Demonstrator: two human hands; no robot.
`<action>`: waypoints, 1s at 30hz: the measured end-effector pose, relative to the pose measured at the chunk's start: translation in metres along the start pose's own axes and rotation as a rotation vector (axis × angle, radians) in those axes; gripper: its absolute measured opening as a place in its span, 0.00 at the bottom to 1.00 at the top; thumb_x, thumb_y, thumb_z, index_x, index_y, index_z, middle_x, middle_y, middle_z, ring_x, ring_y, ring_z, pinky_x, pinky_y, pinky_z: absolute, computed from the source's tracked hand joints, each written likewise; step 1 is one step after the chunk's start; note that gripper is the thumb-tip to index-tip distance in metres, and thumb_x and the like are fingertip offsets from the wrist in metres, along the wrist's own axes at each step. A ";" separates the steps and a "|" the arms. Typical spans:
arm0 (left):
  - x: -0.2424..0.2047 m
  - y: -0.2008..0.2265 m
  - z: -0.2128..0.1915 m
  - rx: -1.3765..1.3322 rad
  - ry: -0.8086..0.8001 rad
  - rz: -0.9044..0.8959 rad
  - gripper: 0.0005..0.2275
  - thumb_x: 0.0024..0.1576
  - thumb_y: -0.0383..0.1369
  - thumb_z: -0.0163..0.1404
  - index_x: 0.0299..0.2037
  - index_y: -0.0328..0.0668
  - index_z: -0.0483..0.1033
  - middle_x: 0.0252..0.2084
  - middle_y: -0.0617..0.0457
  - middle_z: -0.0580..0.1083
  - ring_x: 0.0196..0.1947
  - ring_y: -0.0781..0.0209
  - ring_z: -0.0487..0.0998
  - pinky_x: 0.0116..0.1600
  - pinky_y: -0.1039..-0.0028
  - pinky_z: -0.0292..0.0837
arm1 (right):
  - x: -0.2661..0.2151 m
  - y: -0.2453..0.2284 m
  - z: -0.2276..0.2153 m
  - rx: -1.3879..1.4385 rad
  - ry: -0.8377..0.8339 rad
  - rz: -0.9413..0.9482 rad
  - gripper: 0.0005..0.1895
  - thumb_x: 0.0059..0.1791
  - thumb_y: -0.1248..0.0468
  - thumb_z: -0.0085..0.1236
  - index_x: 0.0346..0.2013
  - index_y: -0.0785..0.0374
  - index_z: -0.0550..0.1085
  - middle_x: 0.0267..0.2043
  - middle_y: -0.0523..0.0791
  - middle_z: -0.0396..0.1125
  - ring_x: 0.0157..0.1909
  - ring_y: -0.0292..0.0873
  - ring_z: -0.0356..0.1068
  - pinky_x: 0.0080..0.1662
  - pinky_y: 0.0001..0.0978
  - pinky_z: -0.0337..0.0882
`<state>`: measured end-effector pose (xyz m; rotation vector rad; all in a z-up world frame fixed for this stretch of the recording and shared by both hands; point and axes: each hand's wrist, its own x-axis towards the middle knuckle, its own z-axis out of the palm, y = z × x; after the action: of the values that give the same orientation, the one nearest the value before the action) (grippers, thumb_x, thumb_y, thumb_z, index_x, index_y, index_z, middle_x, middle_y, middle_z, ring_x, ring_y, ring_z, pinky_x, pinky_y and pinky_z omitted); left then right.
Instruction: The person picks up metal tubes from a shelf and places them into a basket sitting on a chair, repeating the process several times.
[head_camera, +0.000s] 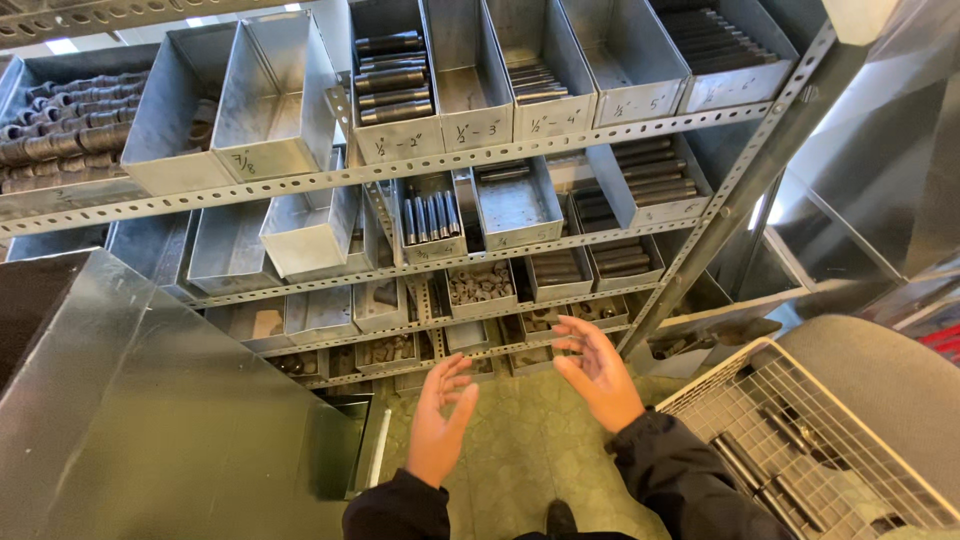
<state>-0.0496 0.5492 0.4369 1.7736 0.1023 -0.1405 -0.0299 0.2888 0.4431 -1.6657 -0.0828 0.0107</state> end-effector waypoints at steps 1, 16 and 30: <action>0.005 0.002 0.005 -0.003 0.005 0.000 0.32 0.58 0.53 0.50 0.73 0.55 0.66 0.72 0.57 0.74 0.64 0.62 0.79 0.69 0.62 0.73 | 0.007 0.002 -0.003 -0.002 -0.005 -0.002 0.39 0.53 0.48 0.57 0.76 0.53 0.60 0.74 0.44 0.63 0.69 0.45 0.70 0.68 0.44 0.76; 0.188 0.023 0.054 0.255 -0.015 0.229 0.29 0.67 0.54 0.53 0.69 0.40 0.69 0.62 0.41 0.74 0.64 0.41 0.78 0.67 0.47 0.74 | 0.157 0.062 -0.064 -0.143 -0.005 -0.031 0.17 0.56 0.53 0.67 0.53 0.58 0.75 0.33 0.43 0.72 0.31 0.35 0.68 0.39 0.35 0.71; 0.344 -0.033 0.050 0.449 0.091 0.651 0.15 0.64 0.37 0.62 0.58 0.44 0.78 0.50 0.46 0.80 0.48 0.48 0.82 0.52 0.58 0.78 | 0.295 0.130 -0.050 -0.296 0.121 -0.504 0.15 0.56 0.61 0.71 0.50 0.65 0.75 0.49 0.51 0.70 0.45 0.48 0.79 0.45 0.35 0.80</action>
<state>0.2838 0.5046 0.3427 2.1672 -0.4737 0.4175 0.2736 0.2444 0.3315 -1.8945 -0.4271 -0.5033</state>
